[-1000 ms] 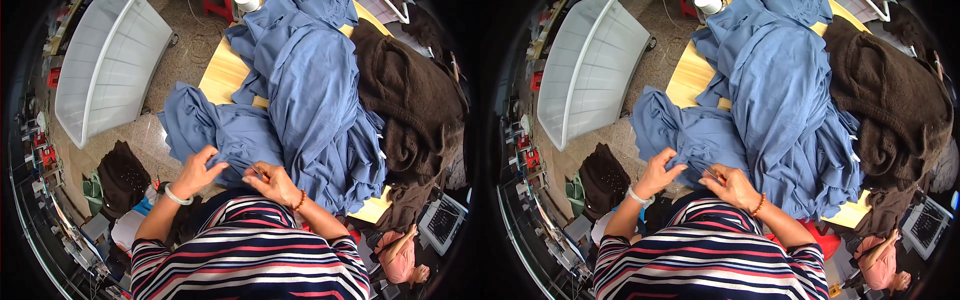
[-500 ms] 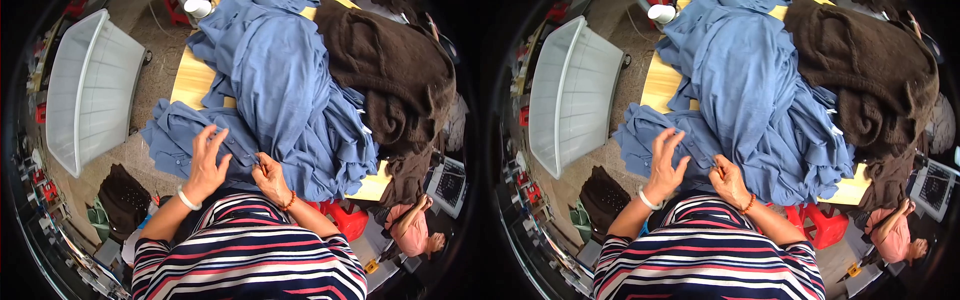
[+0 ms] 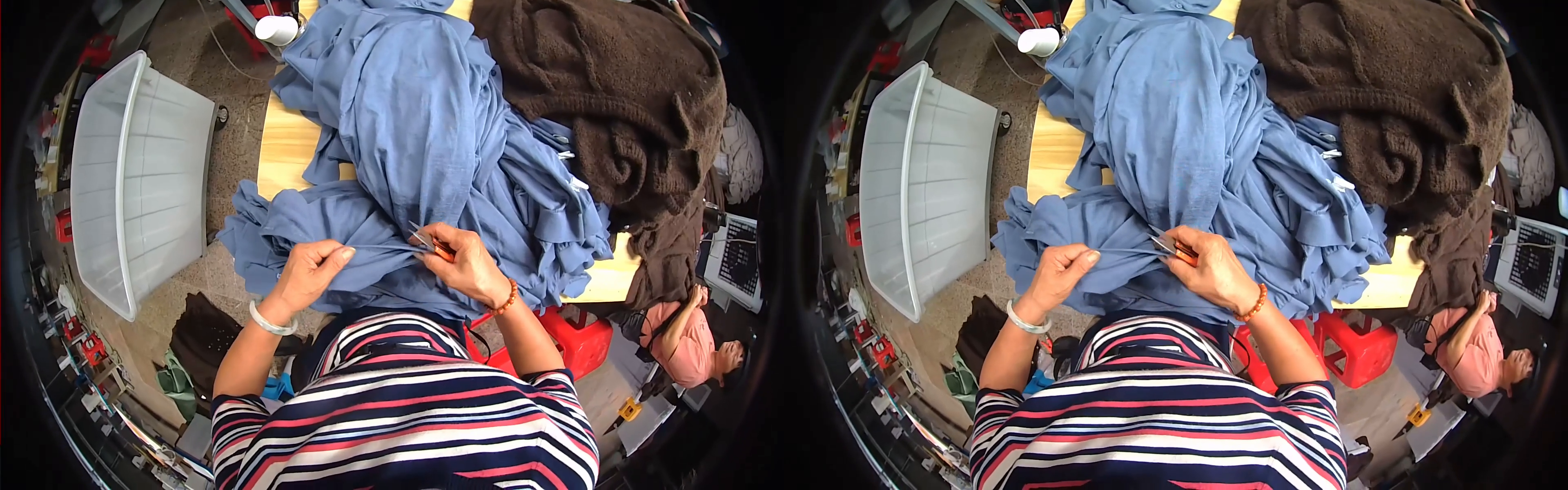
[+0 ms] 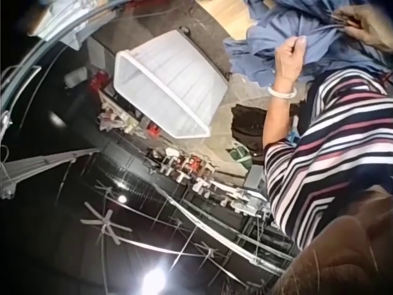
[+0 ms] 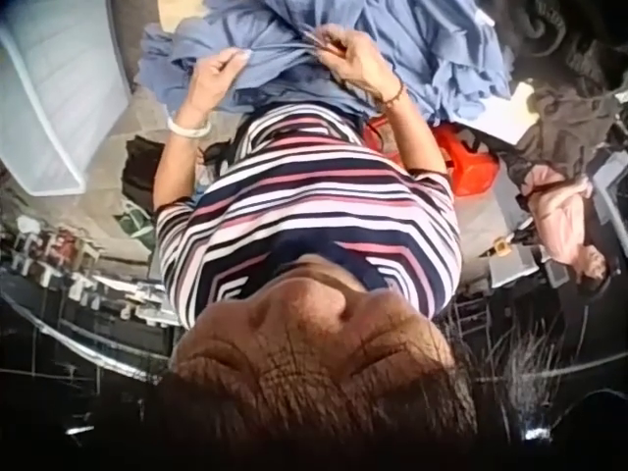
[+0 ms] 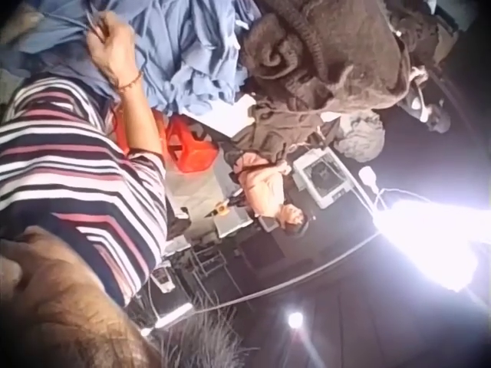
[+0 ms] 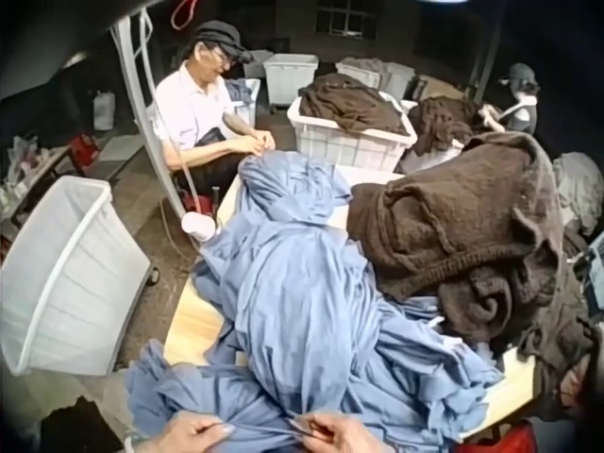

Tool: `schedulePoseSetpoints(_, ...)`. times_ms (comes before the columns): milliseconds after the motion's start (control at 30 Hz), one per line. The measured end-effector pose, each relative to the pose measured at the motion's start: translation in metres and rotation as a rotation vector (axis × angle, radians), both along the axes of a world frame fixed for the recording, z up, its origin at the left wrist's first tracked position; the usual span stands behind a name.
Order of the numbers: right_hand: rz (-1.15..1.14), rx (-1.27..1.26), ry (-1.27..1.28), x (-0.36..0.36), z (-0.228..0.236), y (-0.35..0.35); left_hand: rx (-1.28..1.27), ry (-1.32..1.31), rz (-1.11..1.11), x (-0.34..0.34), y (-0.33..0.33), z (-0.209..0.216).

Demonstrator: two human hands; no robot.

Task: Inspecting garments, attaching price tags or labels using a tagging tool, and trimming loose threads with scissors.

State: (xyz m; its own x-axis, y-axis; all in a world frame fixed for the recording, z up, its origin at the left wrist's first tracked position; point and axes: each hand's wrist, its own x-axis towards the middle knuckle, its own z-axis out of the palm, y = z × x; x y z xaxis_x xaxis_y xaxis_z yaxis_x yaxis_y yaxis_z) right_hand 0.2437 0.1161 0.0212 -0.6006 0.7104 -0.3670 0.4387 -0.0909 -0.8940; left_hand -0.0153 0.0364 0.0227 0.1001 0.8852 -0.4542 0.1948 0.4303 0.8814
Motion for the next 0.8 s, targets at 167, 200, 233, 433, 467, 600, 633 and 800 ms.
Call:
schedulePoseSetpoints(167,-0.136,-0.433,0.253,0.009,-0.015,0.001,-0.102,-0.322,0.094,-0.012,-0.005,-0.011)
schedulePoseSetpoints(200,-0.156,-0.542,0.271,0.010,-0.014,0.002,-0.105,-0.325,0.089,-0.009,-0.003,-0.006)
schedulePoseSetpoints(233,-0.177,-0.651,0.289,0.010,-0.012,0.003,-0.166,-0.355,0.078,-0.003,-0.001,0.001)
schedulePoseSetpoints(433,-0.050,-0.579,0.365,-0.005,0.005,0.002,-0.171,-0.476,0.027,0.036,0.011,0.016)
schedulePoseSetpoints(467,-0.043,-0.565,0.387,-0.007,0.005,0.002,-0.168,-0.437,0.017,0.038,0.011,0.016)
schedulePoseSetpoints(600,-0.089,-0.520,0.345,-0.009,0.009,0.003,-0.206,-0.407,0.022,0.034,0.006,0.006)
schedulePoseSetpoints(633,-0.121,-0.476,0.332,-0.009,0.009,0.003,-0.243,-0.432,0.029,0.033,0.004,0.004)
schedulePoseSetpoints(800,-0.204,0.467,0.011,-0.004,0.005,-0.009,-0.305,-0.683,0.293,0.038,0.003,0.008)
